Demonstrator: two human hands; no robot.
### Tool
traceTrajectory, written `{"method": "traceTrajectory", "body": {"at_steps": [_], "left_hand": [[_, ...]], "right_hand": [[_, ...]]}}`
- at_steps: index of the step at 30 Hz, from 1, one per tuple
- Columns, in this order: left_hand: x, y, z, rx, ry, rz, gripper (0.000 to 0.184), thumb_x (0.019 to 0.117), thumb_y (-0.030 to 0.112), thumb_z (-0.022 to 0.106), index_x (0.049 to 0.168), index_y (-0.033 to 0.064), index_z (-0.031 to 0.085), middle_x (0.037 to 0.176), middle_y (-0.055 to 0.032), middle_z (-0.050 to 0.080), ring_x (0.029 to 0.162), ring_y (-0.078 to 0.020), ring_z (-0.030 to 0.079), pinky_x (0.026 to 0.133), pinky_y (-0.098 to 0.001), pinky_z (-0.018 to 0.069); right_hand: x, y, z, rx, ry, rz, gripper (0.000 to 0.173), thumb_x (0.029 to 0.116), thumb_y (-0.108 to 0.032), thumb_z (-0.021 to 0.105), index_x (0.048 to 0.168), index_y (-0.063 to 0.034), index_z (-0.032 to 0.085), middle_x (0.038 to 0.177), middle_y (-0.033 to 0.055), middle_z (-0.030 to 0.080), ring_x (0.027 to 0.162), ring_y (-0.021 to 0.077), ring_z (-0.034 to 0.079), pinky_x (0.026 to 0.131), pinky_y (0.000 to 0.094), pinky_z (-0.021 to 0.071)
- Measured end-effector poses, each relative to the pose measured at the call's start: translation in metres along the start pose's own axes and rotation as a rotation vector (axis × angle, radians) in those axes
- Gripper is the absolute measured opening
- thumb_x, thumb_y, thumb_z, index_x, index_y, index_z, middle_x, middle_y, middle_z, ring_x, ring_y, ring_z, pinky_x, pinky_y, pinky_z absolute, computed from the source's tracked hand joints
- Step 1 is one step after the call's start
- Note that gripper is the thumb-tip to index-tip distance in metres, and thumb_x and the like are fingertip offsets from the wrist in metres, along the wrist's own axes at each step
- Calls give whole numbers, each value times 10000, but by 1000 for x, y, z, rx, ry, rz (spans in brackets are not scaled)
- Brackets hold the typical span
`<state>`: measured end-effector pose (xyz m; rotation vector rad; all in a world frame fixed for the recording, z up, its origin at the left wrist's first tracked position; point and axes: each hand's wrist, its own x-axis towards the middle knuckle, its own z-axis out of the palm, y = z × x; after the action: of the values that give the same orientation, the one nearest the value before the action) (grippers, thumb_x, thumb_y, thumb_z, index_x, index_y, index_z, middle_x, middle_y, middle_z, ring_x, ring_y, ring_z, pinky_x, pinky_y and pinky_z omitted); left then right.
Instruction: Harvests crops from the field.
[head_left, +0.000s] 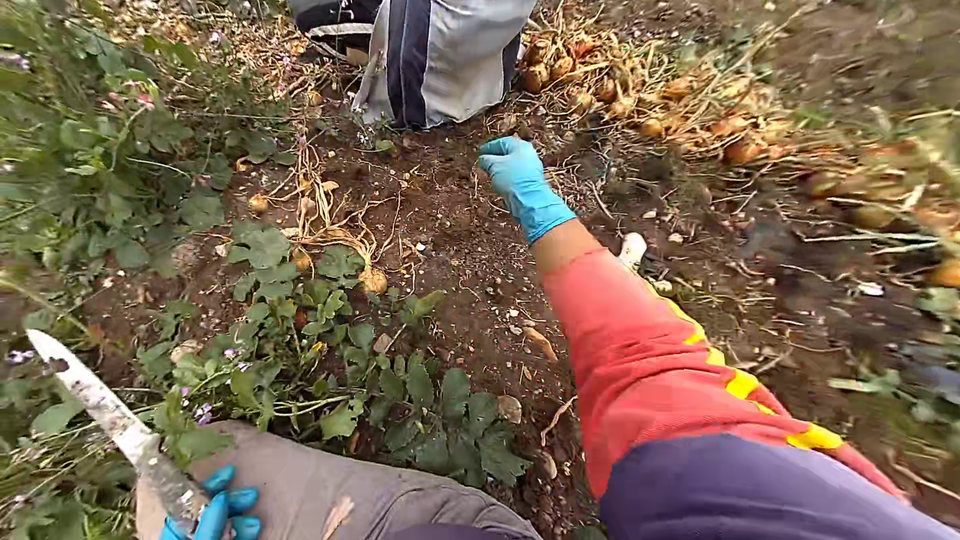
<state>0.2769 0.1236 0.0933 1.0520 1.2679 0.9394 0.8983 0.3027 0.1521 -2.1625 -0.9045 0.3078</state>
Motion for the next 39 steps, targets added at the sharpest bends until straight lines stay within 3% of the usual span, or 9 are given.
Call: {"method": "traceTrajectory", "body": {"at_steps": [3,5,7,9,13,18,22,29,39], "left_hand": [[-2,3,-5,32,0,-32,341,1070,158,450,1351,-27,501,895,-102,754,623,-174,706,500,-298,586],[-2,4,-5,38,3,-45,340,1068,161,460,1351,-21,512,901,-108,757,629,-174,710,505,-294,587],[-4,7,-3,10,11,-50,327,1072,148,456,1344,-20,522,906,-118,753,631,-172,706,506,-283,580],[-5,8,-2,-25,27,-43,330,1066,135,453,1345,-28,525,907,-135,751,635,-178,705,506,-283,577],[-7,4,-1,-60,37,-29,336,1059,130,456,1346,-29,530,902,-144,753,626,-182,705,498,-284,574],[-5,8,-3,-58,34,-51,335,1062,128,461,1353,-23,529,897,-134,755,621,-180,708,504,-294,586],[0,6,2,-29,47,-45,318,1053,116,476,1332,-27,532,879,-124,755,619,-181,707,495,-297,582],[11,6,2,-43,65,-86,312,1051,104,492,1322,-41,547,879,-148,753,611,-199,706,498,-313,586],[8,7,9,-41,87,-107,298,1037,77,497,1307,-38,551,852,-131,753,587,-182,692,479,-296,570]], "right_hand": [[-70,-6,141,-299,-560,-101,553,943,-613,634,1164,-122,762,1178,164,731,1142,364,677,975,666,506],[-105,-17,203,-437,-652,-128,696,901,-684,633,1107,-28,742,1205,235,693,1169,415,650,949,678,506],[-125,-28,241,-375,-566,-122,615,925,-513,684,1239,16,675,1317,250,636,1247,430,605,997,666,495],[-136,-42,261,-157,-463,-41,451,1011,-309,587,1362,-26,604,1350,223,643,1273,407,610,1036,637,491],[-161,-41,242,92,-393,85,453,1108,-367,394,1436,-102,560,1337,199,666,1265,393,625,1052,641,470],[-181,-15,189,61,-461,-12,482,1110,-391,393,1426,-71,569,1329,213,663,1272,389,619,1065,647,458],[-115,-45,232,78,-403,21,424,1091,-338,439,1365,-58,602,1284,219,676,1232,391,637,1028,637,488],[-50,-120,330,-221,-619,-129,386,1013,-236,533,1341,-54,625,1335,227,654,1259,408,622,1003,664,496],[-102,-91,270,-497,-714,-304,391,1006,-207,506,1347,-38,591,1243,254,680,1158,464,657,907,692,520]]}}
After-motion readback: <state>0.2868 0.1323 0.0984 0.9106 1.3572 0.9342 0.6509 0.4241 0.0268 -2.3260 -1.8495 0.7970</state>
